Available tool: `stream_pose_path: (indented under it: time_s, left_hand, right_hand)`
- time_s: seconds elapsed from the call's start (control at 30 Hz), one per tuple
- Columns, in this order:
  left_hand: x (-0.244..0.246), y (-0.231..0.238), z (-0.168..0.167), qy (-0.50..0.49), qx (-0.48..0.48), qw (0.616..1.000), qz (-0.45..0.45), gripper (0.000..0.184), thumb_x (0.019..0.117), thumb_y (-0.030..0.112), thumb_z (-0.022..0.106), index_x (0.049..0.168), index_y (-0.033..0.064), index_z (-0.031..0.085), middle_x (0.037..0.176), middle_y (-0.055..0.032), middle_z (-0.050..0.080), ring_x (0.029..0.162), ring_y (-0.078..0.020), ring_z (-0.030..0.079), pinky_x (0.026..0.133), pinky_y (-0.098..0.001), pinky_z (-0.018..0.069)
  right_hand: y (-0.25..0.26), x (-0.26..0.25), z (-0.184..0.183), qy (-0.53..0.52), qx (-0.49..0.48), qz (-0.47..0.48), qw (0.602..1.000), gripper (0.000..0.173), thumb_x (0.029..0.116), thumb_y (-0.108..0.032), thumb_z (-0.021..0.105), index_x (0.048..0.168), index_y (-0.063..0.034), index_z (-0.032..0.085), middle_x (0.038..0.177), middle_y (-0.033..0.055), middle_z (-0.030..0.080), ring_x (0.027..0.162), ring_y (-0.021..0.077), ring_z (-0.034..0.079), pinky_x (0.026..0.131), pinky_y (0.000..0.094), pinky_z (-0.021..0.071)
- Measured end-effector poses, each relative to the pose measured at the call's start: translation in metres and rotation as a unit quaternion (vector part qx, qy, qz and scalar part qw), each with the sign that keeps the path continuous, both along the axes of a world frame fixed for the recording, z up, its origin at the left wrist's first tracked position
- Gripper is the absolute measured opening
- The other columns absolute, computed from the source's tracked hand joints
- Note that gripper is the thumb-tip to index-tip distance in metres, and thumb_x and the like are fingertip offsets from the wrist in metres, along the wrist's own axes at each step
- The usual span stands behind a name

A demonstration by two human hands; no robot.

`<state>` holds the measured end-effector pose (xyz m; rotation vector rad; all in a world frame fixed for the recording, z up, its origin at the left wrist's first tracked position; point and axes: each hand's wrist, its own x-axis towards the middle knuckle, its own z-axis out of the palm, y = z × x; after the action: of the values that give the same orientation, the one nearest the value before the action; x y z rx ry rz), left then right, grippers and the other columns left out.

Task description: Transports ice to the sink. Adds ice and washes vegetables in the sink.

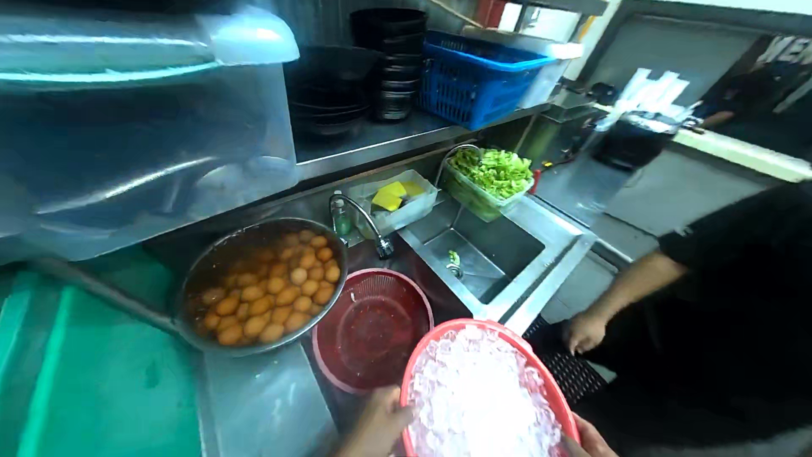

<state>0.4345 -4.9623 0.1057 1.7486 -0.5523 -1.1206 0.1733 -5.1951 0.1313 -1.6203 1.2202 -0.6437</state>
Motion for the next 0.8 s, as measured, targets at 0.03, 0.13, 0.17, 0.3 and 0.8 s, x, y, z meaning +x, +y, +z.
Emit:
stream_pose_path:
  time_s: [0.03,0.13,0.17,0.3,0.8]
  left_hand:
    - [0.008,-0.011,-0.002,0.002,0.011,1.000,0.023,0.027,0.0963,0.027,0.068,0.102,0.0013,0.069,0.084,-0.0102,0.072,0.073,-0.0202,0.070,0.071,-0.0418,0.0596]
    - [0.031,-0.047,-0.011,0.000,0.035,0.995,0.091,0.026,0.0972,0.029,0.067,0.104,0.0036,0.071,0.086,-0.0087,0.072,0.076,-0.0196,0.071,0.073,-0.0423,0.0607]
    - [0.036,-0.059,-0.017,-0.008,0.045,0.992,0.116,0.027,0.0970,0.030,0.066,0.104,0.0045,0.071,0.086,-0.0082,0.072,0.077,-0.0196,0.071,0.074,-0.0431,0.0606]
    - [0.037,-0.116,-0.025,0.013,0.078,0.968,0.239,0.027,0.0985,0.031,0.067,0.107,0.0051,0.070,0.089,-0.0075,0.073,0.077,-0.0184,0.073,0.071,-0.0398,0.0633]
    - [0.010,-0.242,-0.044,0.064,0.129,0.926,0.348,0.026,0.0984,0.021,0.067,0.110,-0.0027,0.068,0.090,-0.0139,0.074,0.077,-0.0226,0.073,0.074,-0.0418,0.0631]
  right_hand:
    - [-0.019,0.017,-0.005,0.009,0.008,0.008,1.000,0.035,0.0897,0.000,0.061,0.124,0.0064,0.062,0.099,0.0128,0.071,0.081,0.0144,0.069,0.074,0.0360,0.0604]
    - [-0.084,0.076,-0.014,0.033,0.016,0.061,0.997,0.034,0.0864,0.004,0.060,0.120,0.0032,0.066,0.094,0.0129,0.073,0.078,0.0188,0.071,0.070,0.0405,0.0610]
    - [-0.108,0.096,-0.021,0.033,0.018,0.088,0.995,0.033,0.0863,0.003,0.060,0.118,0.0017,0.067,0.093,0.0118,0.074,0.078,0.0191,0.071,0.069,0.0412,0.0612]
    - [-0.206,0.177,-0.047,0.051,0.048,0.195,0.978,0.028,0.0897,-0.002,0.060,0.116,-0.0036,0.070,0.095,0.0085,0.075,0.080,0.0177,0.072,0.071,0.0410,0.0625]
    - [-0.369,0.277,-0.099,0.113,0.043,0.377,0.918,0.031,0.0967,-0.013,0.054,0.125,-0.0131,0.066,0.103,0.0061,0.073,0.092,0.0184,0.071,0.083,0.0464,0.0588]
